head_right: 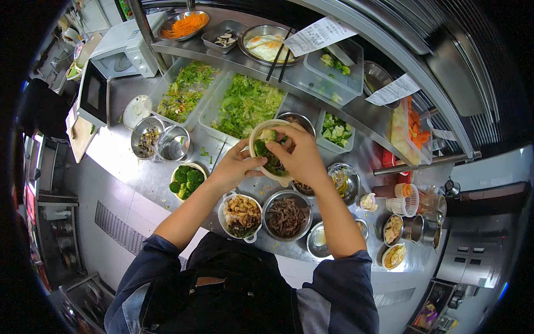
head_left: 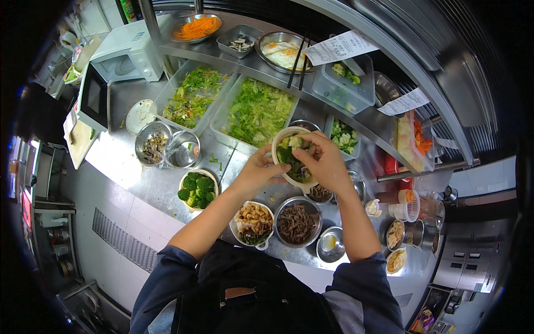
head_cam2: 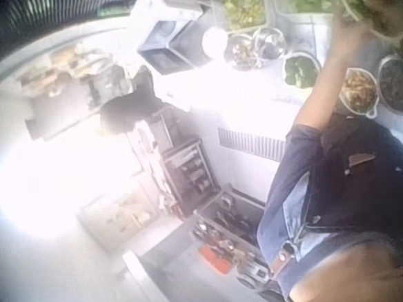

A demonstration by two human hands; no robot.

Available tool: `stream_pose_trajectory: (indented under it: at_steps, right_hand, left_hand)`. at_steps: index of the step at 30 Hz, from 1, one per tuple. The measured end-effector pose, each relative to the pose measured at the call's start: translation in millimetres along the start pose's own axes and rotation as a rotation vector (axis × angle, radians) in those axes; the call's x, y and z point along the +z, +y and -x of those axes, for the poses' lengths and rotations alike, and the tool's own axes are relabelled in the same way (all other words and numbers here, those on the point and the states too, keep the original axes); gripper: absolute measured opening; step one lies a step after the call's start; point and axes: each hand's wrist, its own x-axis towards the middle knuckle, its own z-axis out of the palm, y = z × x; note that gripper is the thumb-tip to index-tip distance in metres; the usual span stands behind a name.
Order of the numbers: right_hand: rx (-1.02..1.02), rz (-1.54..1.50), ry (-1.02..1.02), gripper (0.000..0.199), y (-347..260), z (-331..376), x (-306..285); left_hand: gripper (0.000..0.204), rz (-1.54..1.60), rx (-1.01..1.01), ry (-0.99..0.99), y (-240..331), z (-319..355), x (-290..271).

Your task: The person washes hands, then assembles multiple bowls by adding lettuce, broccoli, and other prepared ingredients from containers on a stainless steel counter. The person handles order slips and places them on the counter while preparing the bowls.

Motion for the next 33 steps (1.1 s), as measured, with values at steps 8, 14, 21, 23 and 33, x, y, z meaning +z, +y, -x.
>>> stream_pose_trajectory:
  at_steps: [8, 14, 21, 23, 33]
  right_hand:
    - [-0.101, 0.482, -0.143, 0.026, -7.3, 23.3, -16.8]
    - [-0.007, 0.222, -0.324, 0.028, -1.5, 14.0, -18.7]
    - [-0.020, 0.167, -0.401, 0.020, -7.3, -46.8, -69.5]
    - [-0.004, 0.210, -0.112, 0.020, -1.1, -92.7, -100.8]
    - [-0.079, 1.167, -0.043, 0.057, 135.4, -266.8, -130.2]
  left_hand:
    - [0.053, 0.110, -0.018, -0.014, -10.4, 0.4, 0.6]
    - [0.050, 0.084, -0.043, -0.030, -16.9, -3.5, 1.3]
    - [0.051, 0.123, 0.021, -0.071, -22.1, -3.6, -12.9]
    - [0.051, 0.126, 0.051, -0.064, -20.9, -2.0, -18.3]
    - [0.053, 0.171, 0.091, 0.082, -2.4, -15.8, -29.4]
